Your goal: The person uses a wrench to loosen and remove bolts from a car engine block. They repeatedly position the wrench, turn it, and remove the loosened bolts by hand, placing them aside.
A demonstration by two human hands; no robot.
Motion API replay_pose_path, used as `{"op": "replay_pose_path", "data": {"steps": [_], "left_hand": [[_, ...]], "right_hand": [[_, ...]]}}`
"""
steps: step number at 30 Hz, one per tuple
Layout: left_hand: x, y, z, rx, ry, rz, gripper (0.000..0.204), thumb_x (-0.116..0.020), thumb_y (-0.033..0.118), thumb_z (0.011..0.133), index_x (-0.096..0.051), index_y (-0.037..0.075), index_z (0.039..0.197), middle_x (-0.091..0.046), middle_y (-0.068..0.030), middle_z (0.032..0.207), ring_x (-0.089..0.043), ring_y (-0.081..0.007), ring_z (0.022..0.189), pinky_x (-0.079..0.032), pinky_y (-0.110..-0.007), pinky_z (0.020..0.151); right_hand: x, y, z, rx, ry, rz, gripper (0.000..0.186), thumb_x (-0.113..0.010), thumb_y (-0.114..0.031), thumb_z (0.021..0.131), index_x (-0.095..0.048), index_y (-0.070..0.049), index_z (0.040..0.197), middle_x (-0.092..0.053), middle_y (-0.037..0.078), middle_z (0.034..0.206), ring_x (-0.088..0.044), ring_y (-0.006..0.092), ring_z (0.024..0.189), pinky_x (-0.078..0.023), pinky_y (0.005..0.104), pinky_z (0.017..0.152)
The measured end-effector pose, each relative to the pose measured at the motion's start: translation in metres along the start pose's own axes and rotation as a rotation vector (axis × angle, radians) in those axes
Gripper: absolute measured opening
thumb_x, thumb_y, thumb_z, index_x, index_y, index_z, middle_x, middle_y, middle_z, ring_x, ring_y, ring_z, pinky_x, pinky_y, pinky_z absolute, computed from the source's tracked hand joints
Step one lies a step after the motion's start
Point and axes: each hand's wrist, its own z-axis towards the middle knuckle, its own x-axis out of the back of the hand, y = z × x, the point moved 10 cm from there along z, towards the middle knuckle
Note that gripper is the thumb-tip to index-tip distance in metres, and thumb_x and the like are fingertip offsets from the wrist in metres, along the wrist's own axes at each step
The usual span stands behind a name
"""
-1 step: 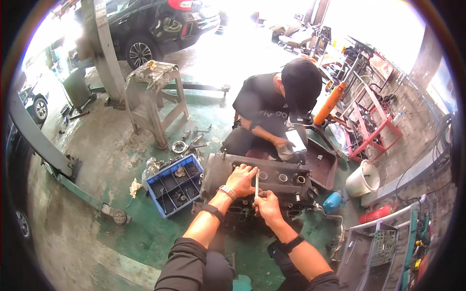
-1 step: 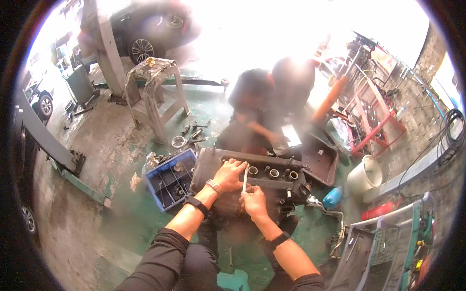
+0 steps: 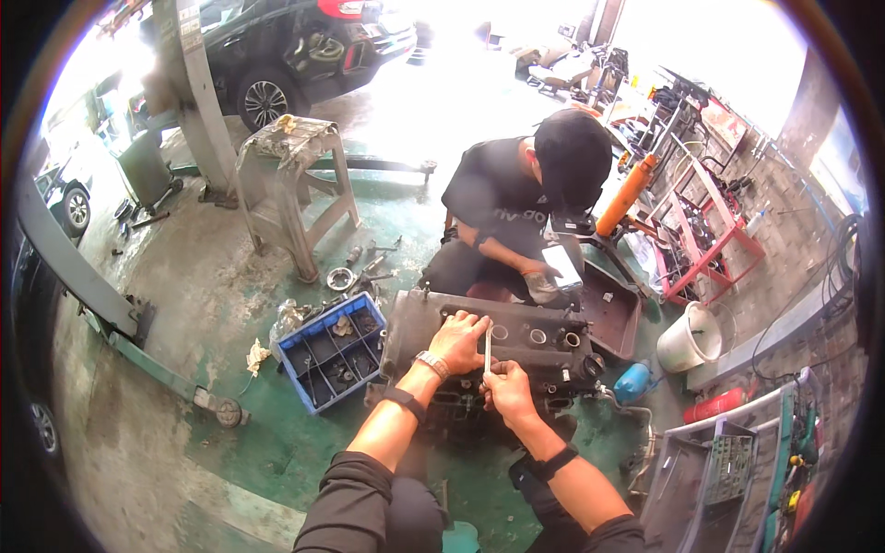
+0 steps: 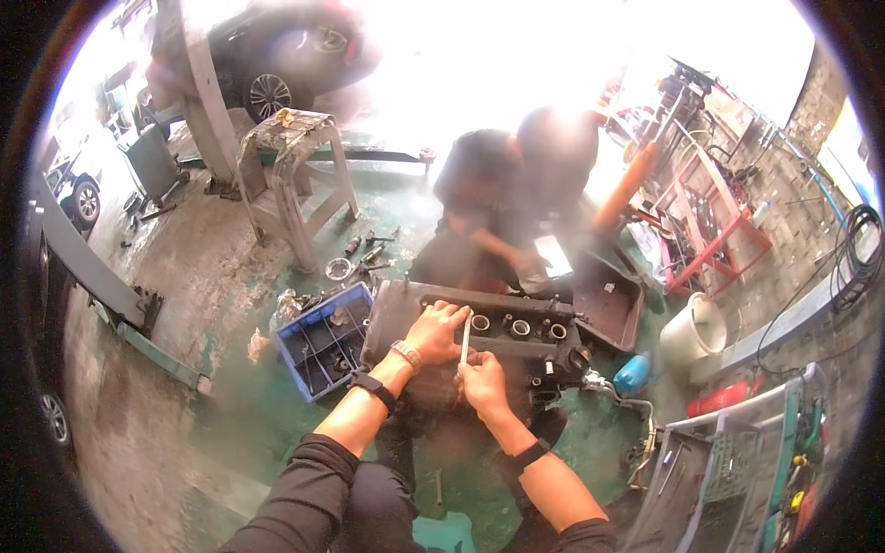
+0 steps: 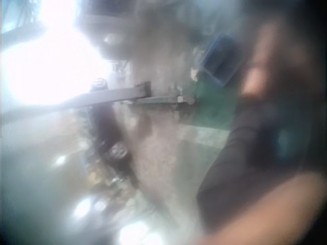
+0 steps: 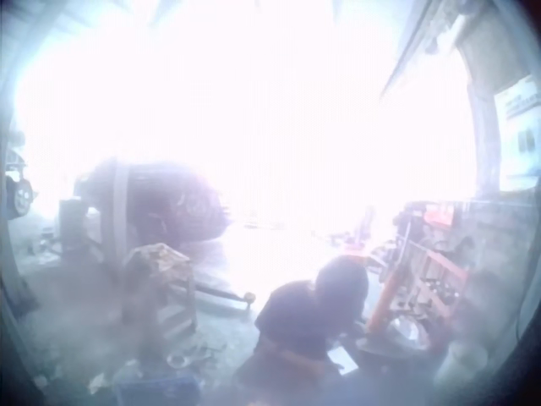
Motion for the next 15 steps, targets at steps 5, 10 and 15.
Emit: {"op": "replay_pose_path", "data": {"steps": [5,10,15], "left_hand": [[-0.001,-0.001,0.001,-0.021,-0.007,0.017,0.081,-0.08,0.044,0.064,-0.056,0.0,0.128,-0.058,-0.02,0.124,-0.05,-0.036,0.118,-0.04,-0.046,0.102],[-0.012,-0.009,0.003,-0.023,-0.063,-0.032,0.08,-0.076,0.041,0.067,-0.053,-0.001,0.13,-0.057,-0.0232,0.125,-0.051,-0.0377,0.117,-0.039,-0.048,0.102],[-0.005,-0.015,0.005,-0.059,-0.061,-0.256,0.077,-0.08,0.029,0.062,-0.055,0.003,0.13,-0.056,-0.0233,0.127,-0.051,-0.0383,0.121,-0.04,-0.044,0.104]], "right_hand": [[0.002,0.001,0.004,0.029,0.043,-0.02,0.019,-0.059,-0.007,0.09,-0.052,0.003,0.104,-0.061,0.007,0.071,-0.052,0.0101,0.051,-0.046,0.0258,0.044],[0.003,0.01,0.008,0.002,0.031,-0.019,0.016,-0.061,-0.008,0.09,-0.053,0.001,0.1,-0.063,0.008,0.074,-0.057,0.0129,0.056,-0.046,0.0271,0.043],[-0.001,0.005,0.018,0.095,-0.023,-0.151,0.023,-0.058,-0.012,0.089,-0.057,0.008,0.1,-0.066,0.012,0.078,-0.064,0.0176,0.067,-0.051,0.032,0.06]]}}
